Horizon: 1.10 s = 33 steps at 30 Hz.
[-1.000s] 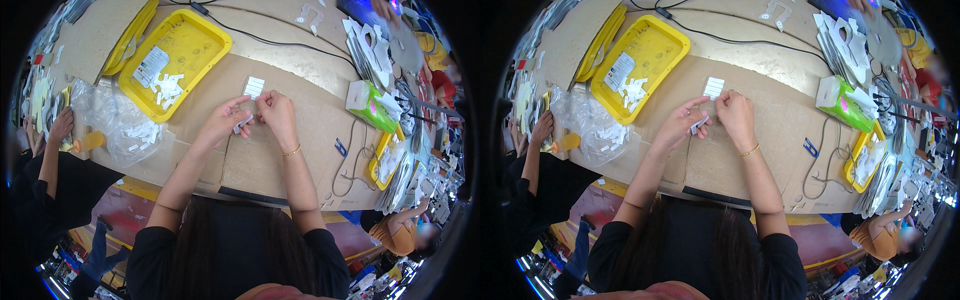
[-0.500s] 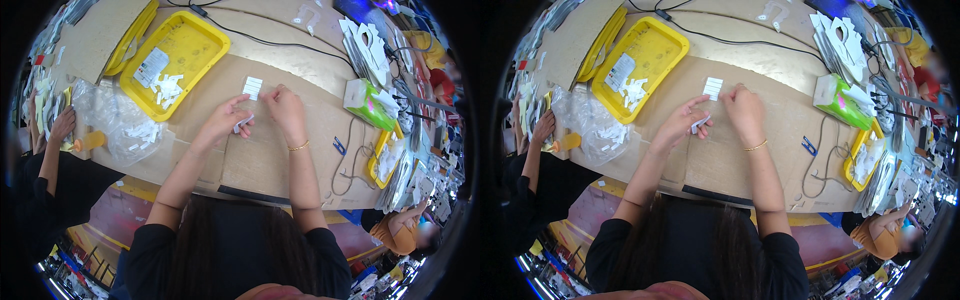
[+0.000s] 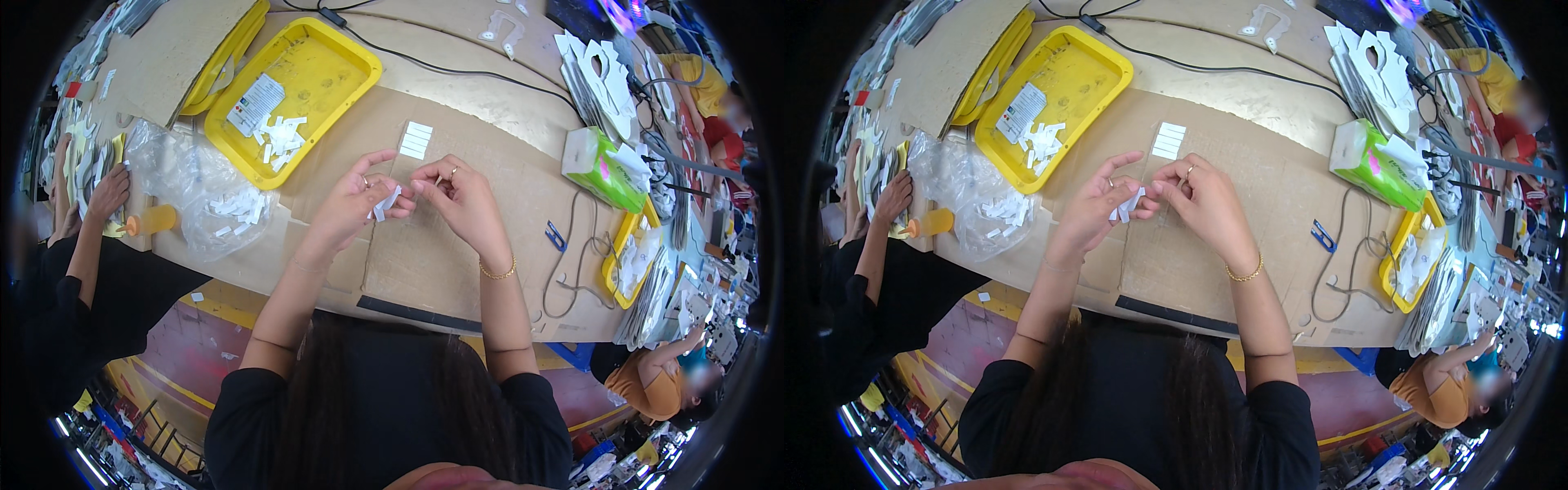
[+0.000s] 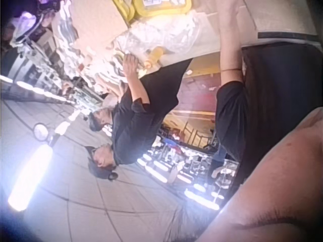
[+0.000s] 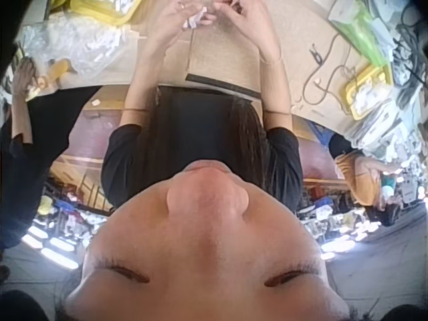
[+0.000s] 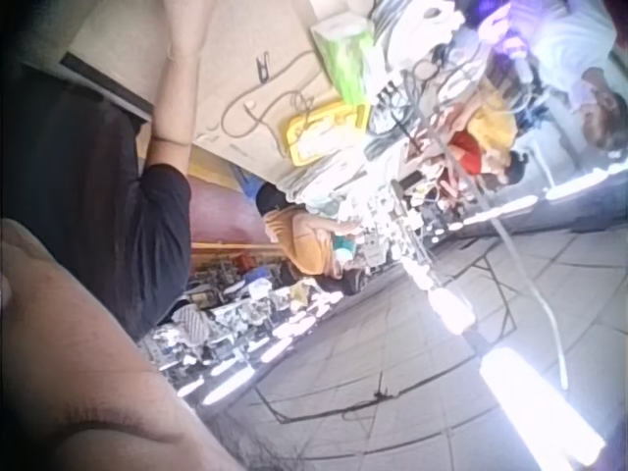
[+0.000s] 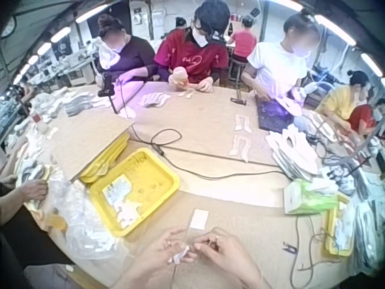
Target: The person picks up small white plastic pieces from a yellow tray and a plastic bag, then aligns and stacks them into a neat row on the table. The person handles the pieces one at a time, occasionally adjusting their position.
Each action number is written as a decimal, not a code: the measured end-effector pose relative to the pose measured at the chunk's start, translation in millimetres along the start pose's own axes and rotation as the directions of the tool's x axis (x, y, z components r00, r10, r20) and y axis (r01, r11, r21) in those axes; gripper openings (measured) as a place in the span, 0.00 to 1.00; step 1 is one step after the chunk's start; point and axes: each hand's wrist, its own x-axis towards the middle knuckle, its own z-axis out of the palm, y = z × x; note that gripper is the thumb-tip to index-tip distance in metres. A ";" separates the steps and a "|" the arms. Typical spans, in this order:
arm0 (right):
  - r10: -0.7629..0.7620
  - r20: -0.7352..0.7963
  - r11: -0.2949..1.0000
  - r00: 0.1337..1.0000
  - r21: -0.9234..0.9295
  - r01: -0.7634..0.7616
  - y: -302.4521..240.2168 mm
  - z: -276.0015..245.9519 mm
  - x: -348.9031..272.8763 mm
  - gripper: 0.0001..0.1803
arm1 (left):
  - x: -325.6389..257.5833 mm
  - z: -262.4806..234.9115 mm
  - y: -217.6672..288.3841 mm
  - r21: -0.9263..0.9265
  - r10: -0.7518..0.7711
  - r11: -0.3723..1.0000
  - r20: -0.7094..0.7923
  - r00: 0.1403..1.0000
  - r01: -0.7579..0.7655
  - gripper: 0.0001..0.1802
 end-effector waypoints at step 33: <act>-0.739 0.011 0.566 0.673 -0.531 0.630 5.8 -26.6 -40.2 0.15 | -18.8 21.4 3.2 -0.079 -0.219 0.969 0.160 0.962 0.234 0.12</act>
